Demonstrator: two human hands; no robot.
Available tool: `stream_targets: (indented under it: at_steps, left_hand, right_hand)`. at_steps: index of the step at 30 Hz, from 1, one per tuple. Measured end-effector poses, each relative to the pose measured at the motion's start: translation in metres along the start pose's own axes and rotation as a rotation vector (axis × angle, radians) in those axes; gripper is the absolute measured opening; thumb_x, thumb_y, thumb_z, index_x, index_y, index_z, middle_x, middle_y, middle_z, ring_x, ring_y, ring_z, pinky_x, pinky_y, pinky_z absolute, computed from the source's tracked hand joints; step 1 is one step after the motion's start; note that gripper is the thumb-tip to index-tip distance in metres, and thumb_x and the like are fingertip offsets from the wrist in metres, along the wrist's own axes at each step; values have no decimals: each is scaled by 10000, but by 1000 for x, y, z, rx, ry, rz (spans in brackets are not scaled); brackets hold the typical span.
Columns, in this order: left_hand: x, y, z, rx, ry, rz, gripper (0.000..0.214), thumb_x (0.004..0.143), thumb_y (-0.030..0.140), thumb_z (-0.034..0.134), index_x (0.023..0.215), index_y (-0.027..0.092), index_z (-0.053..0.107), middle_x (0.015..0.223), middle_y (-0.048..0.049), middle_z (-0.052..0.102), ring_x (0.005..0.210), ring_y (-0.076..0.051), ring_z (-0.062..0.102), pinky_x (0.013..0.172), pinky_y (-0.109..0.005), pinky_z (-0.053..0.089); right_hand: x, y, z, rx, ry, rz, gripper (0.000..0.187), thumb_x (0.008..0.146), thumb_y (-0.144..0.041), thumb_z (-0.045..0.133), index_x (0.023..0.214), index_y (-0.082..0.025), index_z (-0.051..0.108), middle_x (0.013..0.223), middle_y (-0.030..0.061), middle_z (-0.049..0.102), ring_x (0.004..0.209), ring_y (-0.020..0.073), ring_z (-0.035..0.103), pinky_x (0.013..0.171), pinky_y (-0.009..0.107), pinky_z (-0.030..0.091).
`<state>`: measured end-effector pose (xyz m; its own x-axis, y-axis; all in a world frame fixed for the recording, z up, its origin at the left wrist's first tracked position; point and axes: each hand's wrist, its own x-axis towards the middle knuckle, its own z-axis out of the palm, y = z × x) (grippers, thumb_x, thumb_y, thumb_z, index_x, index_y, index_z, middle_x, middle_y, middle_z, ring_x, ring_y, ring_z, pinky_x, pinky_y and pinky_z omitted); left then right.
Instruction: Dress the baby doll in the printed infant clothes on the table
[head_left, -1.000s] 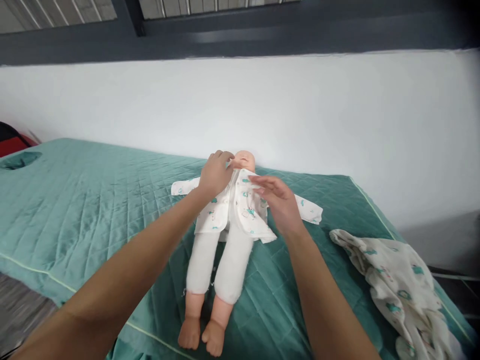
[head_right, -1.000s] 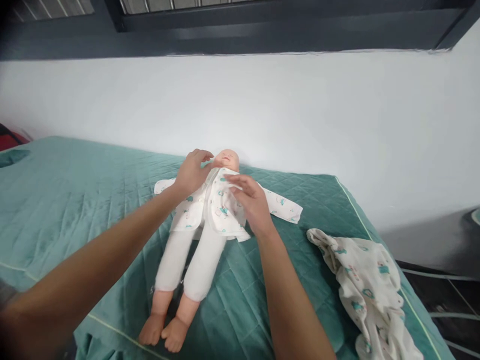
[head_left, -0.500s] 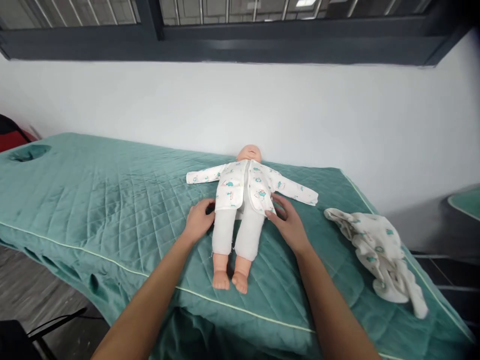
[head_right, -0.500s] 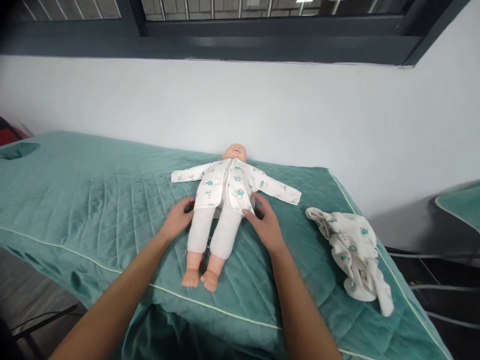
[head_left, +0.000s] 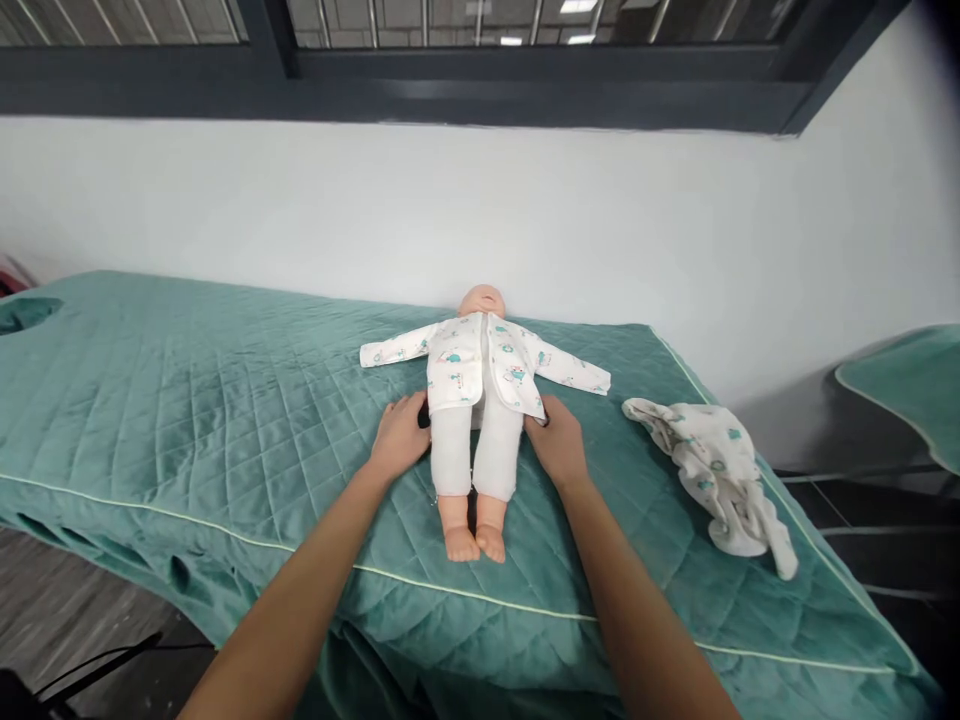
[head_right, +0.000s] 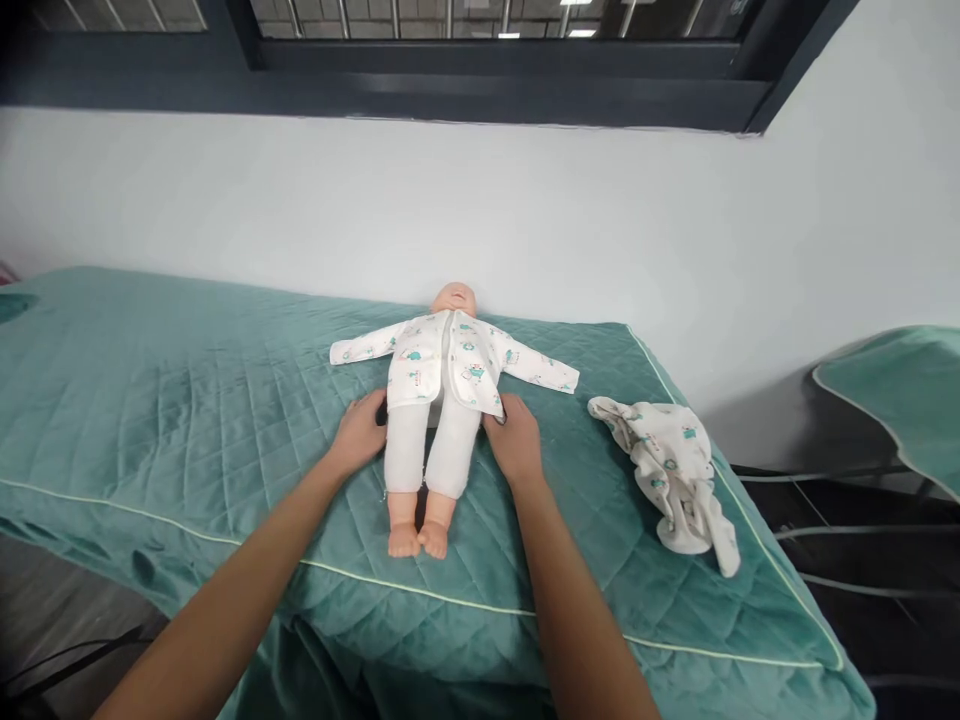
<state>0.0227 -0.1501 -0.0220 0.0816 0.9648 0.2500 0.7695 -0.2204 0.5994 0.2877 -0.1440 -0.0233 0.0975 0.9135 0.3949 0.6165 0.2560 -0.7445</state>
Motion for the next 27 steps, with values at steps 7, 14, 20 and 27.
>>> stream_targets:
  at_steps: [7,14,20,27]
  left_hand:
    - [-3,-5,4,-216,92,18,316,889,197,456,1141,205,647,1083,-77,735,1005,-253,665,909,-392,490]
    - [-12,-7,2,-349,259,-96,37,819,237,534,846,218,517,720,20,581,666,-160,535,636,-283,406]
    - [-15,-1,-4,-488,254,-9,106,732,183,531,771,225,442,894,-18,590,831,-169,561,751,-285,455]
    - [-14,2,-17,-734,148,14,92,841,302,579,867,223,616,909,-36,625,877,-187,583,822,-307,464]
  right_hand:
    - [-2,-2,-8,321,7,141,181,790,-368,641,818,-189,620,710,-31,584,657,144,482,621,273,388]
    - [-12,-7,-13,159,-3,42,252,814,-304,600,613,-216,477,586,-53,418,593,129,402,578,273,337]
    - [-18,-14,-15,0,112,-227,314,838,-198,557,1145,-216,627,1185,110,621,1092,274,575,823,396,517]
    - [-15,-13,-12,-12,-47,-471,453,986,-226,448,1412,-345,544,1553,25,457,1440,257,407,1174,520,344]
